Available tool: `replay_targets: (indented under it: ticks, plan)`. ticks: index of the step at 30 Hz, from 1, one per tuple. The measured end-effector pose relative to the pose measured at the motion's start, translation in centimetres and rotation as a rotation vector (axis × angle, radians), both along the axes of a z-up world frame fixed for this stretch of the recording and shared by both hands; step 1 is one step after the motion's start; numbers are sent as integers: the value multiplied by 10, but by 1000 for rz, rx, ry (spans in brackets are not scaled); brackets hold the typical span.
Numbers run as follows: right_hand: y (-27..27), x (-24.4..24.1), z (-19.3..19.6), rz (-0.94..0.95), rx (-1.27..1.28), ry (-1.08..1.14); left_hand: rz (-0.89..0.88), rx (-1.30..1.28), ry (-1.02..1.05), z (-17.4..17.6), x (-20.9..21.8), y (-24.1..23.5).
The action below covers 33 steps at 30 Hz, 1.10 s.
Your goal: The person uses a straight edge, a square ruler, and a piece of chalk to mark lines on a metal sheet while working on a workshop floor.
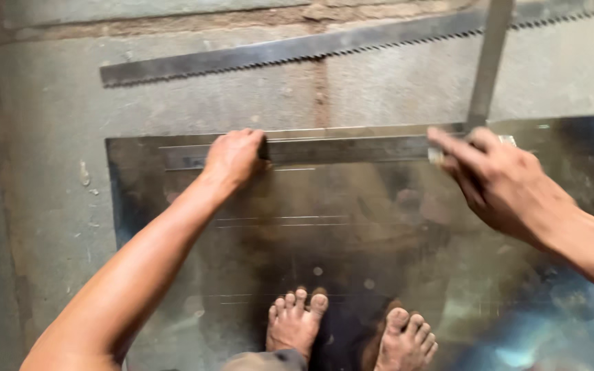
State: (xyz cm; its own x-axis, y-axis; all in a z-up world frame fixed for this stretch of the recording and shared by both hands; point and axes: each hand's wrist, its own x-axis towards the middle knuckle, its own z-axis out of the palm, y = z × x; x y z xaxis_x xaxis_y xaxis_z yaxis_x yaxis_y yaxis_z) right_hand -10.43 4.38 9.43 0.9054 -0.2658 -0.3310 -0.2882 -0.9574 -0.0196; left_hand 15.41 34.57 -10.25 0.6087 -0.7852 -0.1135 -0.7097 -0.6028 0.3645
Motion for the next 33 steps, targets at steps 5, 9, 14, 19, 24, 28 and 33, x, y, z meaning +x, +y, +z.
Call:
replay_targets:
  ticks: [5,9,14,19,24,28,33]
  plan:
    - [44,-2,-15,142,16,163,44,59,31,7,-5,-10]
    - [78,11,-105,-51,181,-421,64,106,56,3,-3,-12]
    - [104,26,-182,-291,254,-904,65,106,47,8,-5,-10]
    - [103,25,-190,-263,223,-891,59,150,69,22,-7,-10]
    - [105,33,-181,-285,154,-791,51,113,44,22,-9,-8]
    - [83,48,-149,-159,77,-446,30,81,0,8,-10,-6]
    - [89,58,-105,-220,709,387,52,92,23,20,-5,-14]
